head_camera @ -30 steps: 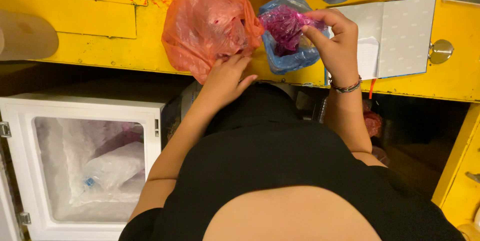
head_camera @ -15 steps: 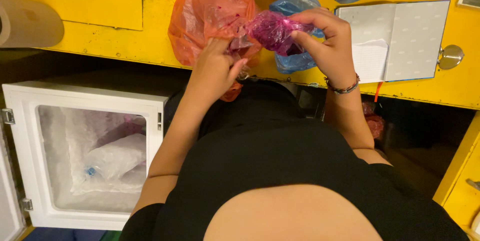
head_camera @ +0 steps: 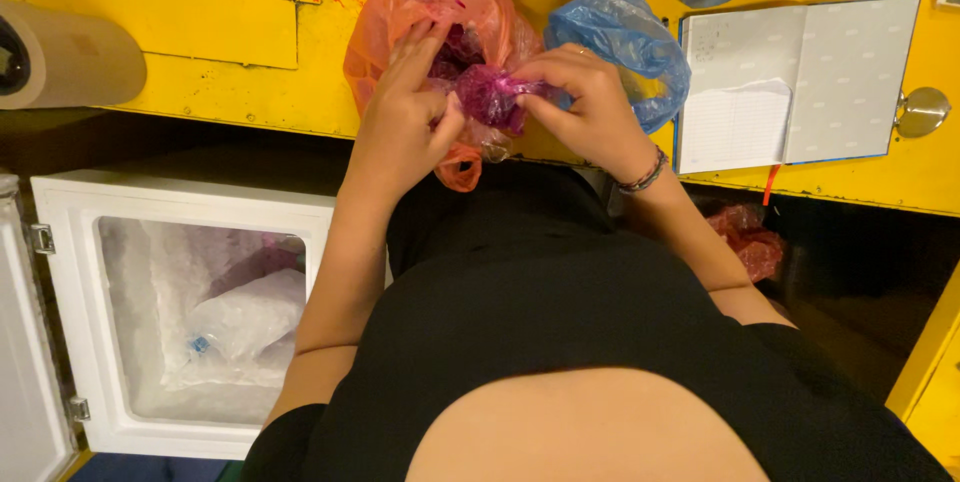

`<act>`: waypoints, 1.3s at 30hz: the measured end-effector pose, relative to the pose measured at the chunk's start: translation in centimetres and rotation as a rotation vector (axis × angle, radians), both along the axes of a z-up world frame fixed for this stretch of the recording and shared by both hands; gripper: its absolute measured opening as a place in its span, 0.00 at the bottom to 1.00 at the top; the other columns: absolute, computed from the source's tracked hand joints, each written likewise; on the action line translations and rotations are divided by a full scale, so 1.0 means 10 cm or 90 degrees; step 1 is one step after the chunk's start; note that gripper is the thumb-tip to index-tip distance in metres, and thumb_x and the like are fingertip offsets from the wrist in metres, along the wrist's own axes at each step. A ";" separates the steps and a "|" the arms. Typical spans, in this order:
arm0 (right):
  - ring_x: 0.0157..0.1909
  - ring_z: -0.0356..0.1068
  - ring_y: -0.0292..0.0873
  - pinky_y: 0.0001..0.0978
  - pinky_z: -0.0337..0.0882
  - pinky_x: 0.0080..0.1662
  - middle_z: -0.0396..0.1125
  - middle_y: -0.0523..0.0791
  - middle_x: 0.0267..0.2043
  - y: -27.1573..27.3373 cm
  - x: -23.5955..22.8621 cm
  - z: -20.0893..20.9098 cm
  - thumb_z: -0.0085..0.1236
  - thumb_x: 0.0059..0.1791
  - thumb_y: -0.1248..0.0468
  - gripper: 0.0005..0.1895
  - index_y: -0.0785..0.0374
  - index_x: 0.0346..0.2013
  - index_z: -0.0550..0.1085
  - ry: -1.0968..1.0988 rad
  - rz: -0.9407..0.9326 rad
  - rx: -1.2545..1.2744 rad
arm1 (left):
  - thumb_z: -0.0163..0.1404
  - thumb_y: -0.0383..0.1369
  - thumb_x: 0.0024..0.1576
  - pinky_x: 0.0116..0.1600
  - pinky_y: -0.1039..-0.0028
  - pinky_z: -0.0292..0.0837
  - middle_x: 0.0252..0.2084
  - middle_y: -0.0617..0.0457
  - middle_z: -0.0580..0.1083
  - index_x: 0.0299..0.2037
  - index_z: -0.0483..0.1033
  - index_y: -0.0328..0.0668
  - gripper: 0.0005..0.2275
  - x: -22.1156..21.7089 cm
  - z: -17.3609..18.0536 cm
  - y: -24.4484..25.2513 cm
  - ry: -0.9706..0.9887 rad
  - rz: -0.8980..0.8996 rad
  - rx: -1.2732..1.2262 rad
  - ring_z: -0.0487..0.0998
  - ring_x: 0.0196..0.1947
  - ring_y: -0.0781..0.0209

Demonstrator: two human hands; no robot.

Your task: The person transfers vacuum-sealed packages of red meat from a large orange plastic bag into a smaller blue plastic bag. They handle the packages one by one, placing them into the blue bag. After transferring the items, the person writes on a notebook with a pen and then ties the orange bag shut.

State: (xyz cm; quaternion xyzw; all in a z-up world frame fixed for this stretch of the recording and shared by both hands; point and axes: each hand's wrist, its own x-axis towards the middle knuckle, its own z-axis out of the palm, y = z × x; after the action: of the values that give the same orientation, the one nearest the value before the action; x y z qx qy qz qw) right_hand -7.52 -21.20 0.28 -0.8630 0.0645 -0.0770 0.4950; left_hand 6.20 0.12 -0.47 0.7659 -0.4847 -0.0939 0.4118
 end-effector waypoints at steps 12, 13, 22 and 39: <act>0.55 0.70 0.48 0.41 0.62 0.54 0.75 0.43 0.52 0.23 0.44 -0.36 0.63 0.49 0.66 0.11 0.60 0.47 0.79 -0.152 0.051 -0.207 | 0.56 0.23 0.59 0.76 0.52 0.56 0.70 0.31 0.65 0.28 0.75 0.21 0.09 0.09 0.02 -0.01 0.004 0.004 0.006 0.63 0.73 0.33; 0.56 0.69 0.48 0.42 0.62 0.55 0.74 0.43 0.52 0.24 0.48 -0.42 0.63 0.49 0.66 0.12 0.61 0.47 0.79 -0.146 0.050 -0.216 | 0.56 0.23 0.58 0.76 0.52 0.56 0.70 0.31 0.65 0.28 0.75 0.21 0.09 0.10 0.01 -0.01 0.004 0.005 0.006 0.63 0.73 0.33; 0.58 0.66 0.49 0.44 0.60 0.57 0.72 0.45 0.55 0.20 0.56 -0.73 0.63 0.48 0.65 0.15 0.61 0.50 0.79 -0.096 0.040 -0.241 | 0.56 0.23 0.59 0.76 0.52 0.58 0.70 0.31 0.65 0.27 0.74 0.20 0.10 0.15 -0.04 -0.05 0.007 0.009 -0.007 0.64 0.72 0.32; 0.57 0.70 0.53 0.42 0.68 0.60 0.72 0.49 0.55 -0.21 0.14 -0.17 0.64 0.50 0.72 0.15 0.65 0.52 0.77 -0.114 -0.049 -0.139 | 0.57 0.31 0.62 0.59 0.56 0.71 0.56 0.37 0.73 0.38 0.78 0.31 0.08 0.17 -0.09 -0.19 0.002 -0.009 0.034 0.76 0.55 0.39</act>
State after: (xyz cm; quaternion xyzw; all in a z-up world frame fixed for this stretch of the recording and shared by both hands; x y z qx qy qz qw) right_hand -6.11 -23.28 -1.45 -0.8982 0.0442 -0.1793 0.3990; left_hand 7.91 -1.79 -1.34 0.7730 -0.4868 -0.1111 0.3914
